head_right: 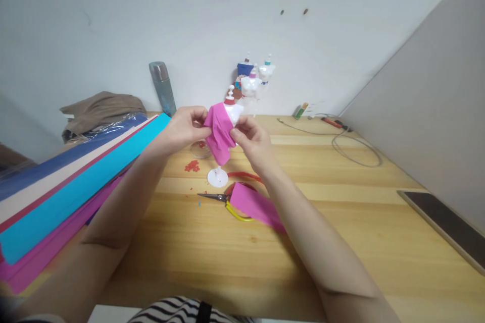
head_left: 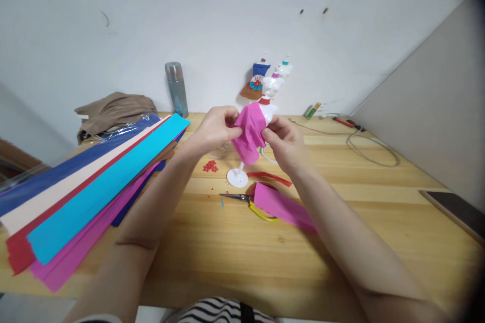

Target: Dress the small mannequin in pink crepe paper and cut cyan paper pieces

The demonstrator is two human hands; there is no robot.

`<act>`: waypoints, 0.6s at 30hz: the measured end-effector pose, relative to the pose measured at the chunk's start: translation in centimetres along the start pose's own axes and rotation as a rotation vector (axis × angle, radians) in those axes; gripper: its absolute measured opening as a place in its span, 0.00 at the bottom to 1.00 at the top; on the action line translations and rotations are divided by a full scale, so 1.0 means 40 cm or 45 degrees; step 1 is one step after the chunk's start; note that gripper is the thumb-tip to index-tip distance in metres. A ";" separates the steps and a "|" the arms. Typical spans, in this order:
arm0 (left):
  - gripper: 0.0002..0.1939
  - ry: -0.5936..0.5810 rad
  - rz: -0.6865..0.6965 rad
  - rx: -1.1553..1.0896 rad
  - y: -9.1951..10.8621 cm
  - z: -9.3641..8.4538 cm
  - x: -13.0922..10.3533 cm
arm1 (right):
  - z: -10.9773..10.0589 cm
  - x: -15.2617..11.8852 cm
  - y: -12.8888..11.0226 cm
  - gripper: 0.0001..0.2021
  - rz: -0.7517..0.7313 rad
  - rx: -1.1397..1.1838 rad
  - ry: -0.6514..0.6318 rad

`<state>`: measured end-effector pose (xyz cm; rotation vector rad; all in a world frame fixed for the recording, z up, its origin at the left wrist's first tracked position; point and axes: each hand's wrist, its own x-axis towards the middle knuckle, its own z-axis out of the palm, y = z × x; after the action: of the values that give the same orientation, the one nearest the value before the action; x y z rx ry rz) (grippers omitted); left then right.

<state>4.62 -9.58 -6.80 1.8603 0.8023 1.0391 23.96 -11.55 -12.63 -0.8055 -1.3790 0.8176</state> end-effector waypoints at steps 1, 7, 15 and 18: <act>0.07 -0.017 0.020 0.016 0.004 -0.001 -0.002 | 0.000 0.000 0.001 0.19 -0.001 -0.005 -0.002; 0.05 -0.122 0.000 0.060 0.019 -0.018 -0.010 | 0.000 0.000 0.003 0.20 -0.009 -0.019 0.012; 0.07 -0.038 0.047 0.193 0.029 -0.033 -0.009 | 0.002 0.001 -0.003 0.18 -0.014 -0.007 0.007; 0.06 -0.128 0.027 0.154 0.037 -0.034 -0.015 | 0.001 0.000 -0.001 0.17 -0.033 0.003 -0.009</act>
<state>3.33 -10.26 -5.29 2.0110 0.8028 0.9200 23.91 -11.55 -12.59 -0.7819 -1.3918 0.8024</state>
